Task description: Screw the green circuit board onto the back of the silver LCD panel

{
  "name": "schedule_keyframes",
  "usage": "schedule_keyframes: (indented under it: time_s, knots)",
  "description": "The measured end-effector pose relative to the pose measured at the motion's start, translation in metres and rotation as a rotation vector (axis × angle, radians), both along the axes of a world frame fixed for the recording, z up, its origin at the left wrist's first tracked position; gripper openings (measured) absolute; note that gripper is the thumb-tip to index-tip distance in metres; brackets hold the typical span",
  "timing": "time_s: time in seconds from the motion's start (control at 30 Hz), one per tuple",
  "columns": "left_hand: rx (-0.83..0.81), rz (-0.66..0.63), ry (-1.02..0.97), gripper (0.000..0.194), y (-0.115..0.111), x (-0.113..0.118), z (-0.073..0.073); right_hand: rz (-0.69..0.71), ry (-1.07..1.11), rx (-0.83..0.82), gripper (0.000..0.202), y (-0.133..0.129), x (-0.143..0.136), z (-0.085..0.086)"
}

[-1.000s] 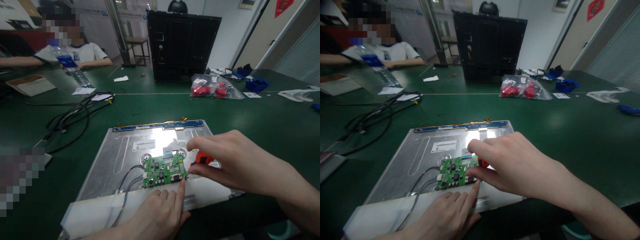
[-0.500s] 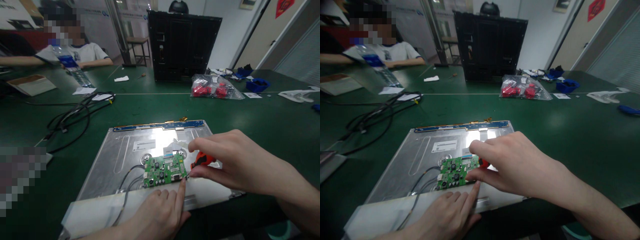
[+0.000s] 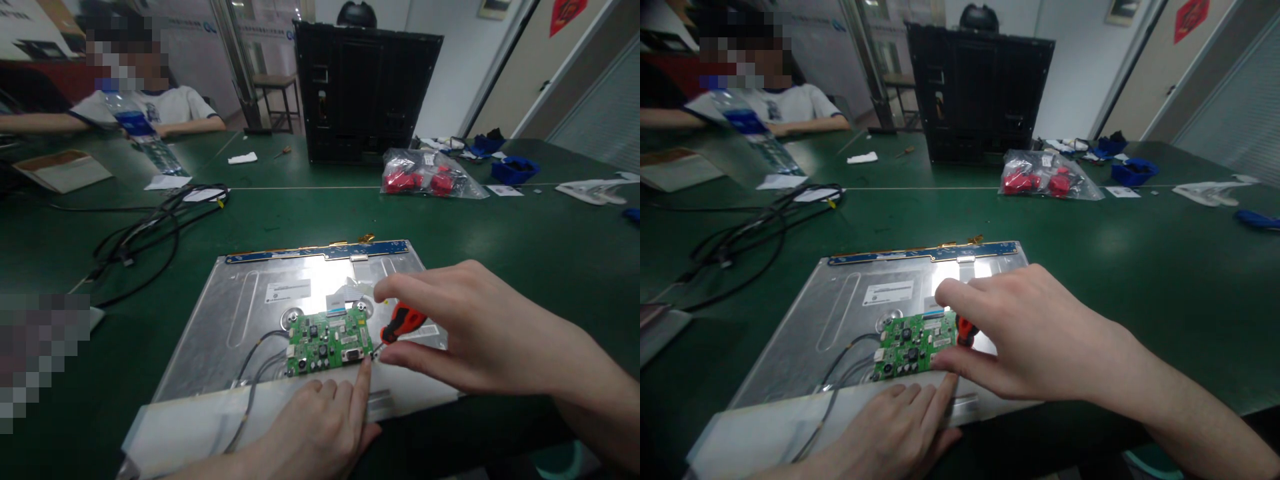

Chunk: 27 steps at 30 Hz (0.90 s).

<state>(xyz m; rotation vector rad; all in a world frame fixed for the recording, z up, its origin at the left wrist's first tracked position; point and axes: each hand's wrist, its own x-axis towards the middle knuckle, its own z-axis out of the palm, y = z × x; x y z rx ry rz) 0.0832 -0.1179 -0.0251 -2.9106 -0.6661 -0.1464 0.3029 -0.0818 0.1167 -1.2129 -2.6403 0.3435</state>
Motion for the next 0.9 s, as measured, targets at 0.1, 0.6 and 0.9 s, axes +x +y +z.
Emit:
schedule_keyframes:
  time_s: [0.1,0.6,0.9]
  knots:
    - [-0.007,-0.005,0.002,0.041,0.0001,0.0004,0.0008,-0.007,-0.025,0.012,0.032,0.0015,0.0003,-0.0013]
    - [0.019,-0.002,-0.011,0.044,-0.0013,-0.0016,-0.0032,0.000,0.001,0.044,0.022,-0.0003,-0.0009,-0.0012]
    - [0.038,-0.008,-0.024,0.046,-0.0006,-0.0009,-0.0029,0.002,-0.015,0.041,0.022,-0.0004,-0.0007,-0.0024]
